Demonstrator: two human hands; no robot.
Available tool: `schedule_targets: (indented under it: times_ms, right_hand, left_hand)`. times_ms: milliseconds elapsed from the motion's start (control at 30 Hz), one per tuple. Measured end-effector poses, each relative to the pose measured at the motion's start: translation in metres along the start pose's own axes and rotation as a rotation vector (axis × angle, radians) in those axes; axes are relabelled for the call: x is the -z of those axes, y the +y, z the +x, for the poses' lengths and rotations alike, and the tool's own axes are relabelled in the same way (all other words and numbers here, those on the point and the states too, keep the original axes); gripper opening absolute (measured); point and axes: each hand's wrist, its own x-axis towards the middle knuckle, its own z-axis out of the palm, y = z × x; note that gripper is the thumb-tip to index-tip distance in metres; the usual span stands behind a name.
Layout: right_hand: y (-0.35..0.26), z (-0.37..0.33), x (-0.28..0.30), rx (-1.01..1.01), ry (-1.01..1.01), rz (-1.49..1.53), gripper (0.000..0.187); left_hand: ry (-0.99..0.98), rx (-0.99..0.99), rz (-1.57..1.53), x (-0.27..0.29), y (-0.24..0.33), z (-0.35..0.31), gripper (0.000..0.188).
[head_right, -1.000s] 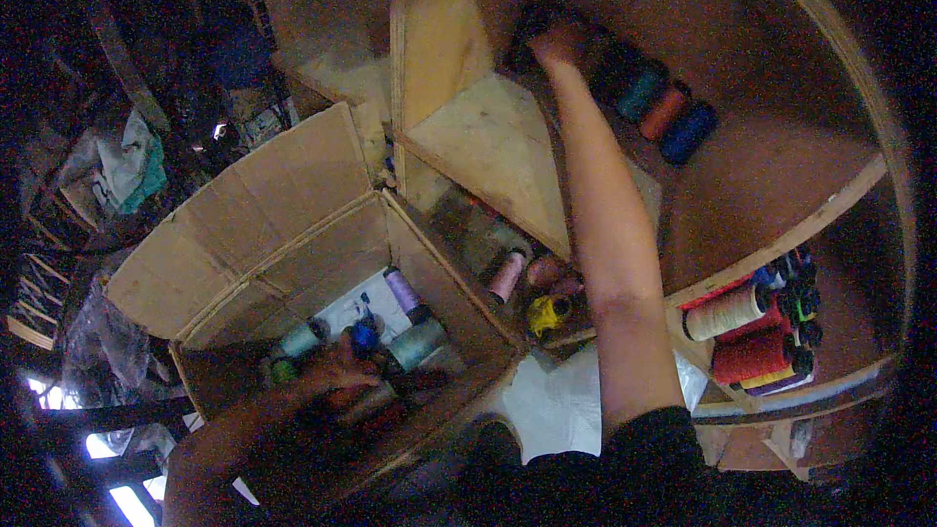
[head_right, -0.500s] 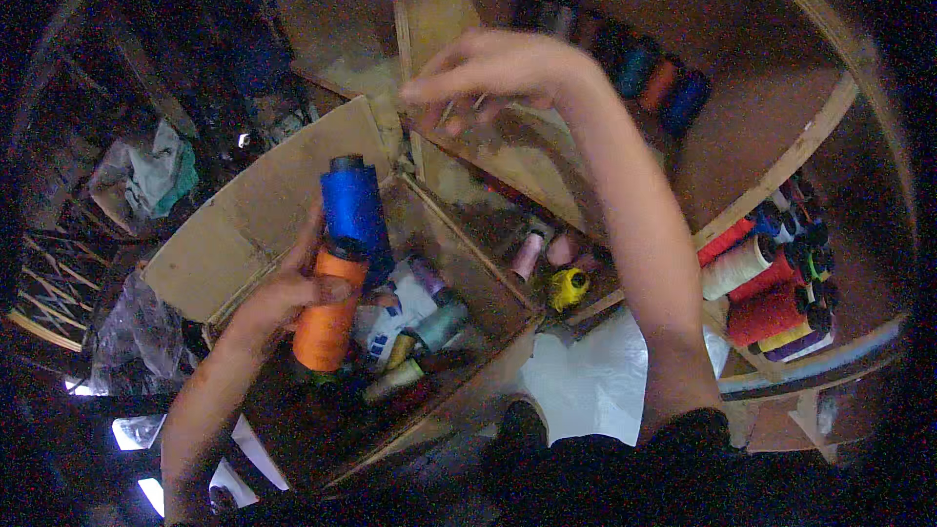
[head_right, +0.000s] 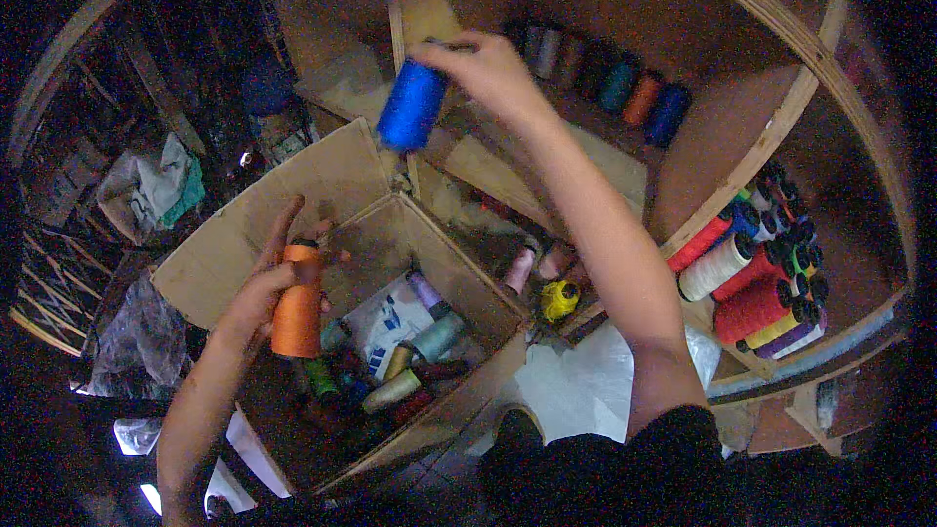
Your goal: The person organizes spools of thread by picking them up from a box and placing them onto wooden shelves.
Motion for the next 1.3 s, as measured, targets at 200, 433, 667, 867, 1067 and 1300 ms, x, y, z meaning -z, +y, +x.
schedule_targets:
  times_ms: [200,433,667,867,1067,1300]
  right_hand:
    - [0.072,0.066,0.052,-0.195,0.330,-0.287,0.063]
    - [0.151,0.119,0.043,0.151,0.609,-0.712,0.058]
    - [0.157,0.119,0.046,0.033,0.381,-0.530,0.053]
    - [0.170,0.101,0.050,0.077,0.594,-0.171,0.038]
    - [0.041,0.005,0.033,-0.275,-0.425,-0.127,0.037]
    - [-0.040,-0.093,-0.076,0.124,-0.537,-0.328,0.044]
  left_hand:
    - [0.086,0.015,0.167,0.008,-0.002,0.000,0.089]
    - [0.161,0.054,0.099,0.010,-0.009,-0.003,0.087]
    - [0.189,0.059,0.160,0.008,-0.006,-0.005,0.089]
    - [0.184,-0.021,0.183,0.010,-0.011,-0.003,0.087]
    - [0.398,-0.310,0.408,-0.017,0.013,0.017,0.073]
    - [0.413,-0.748,0.786,-0.055,0.043,0.043,0.067]
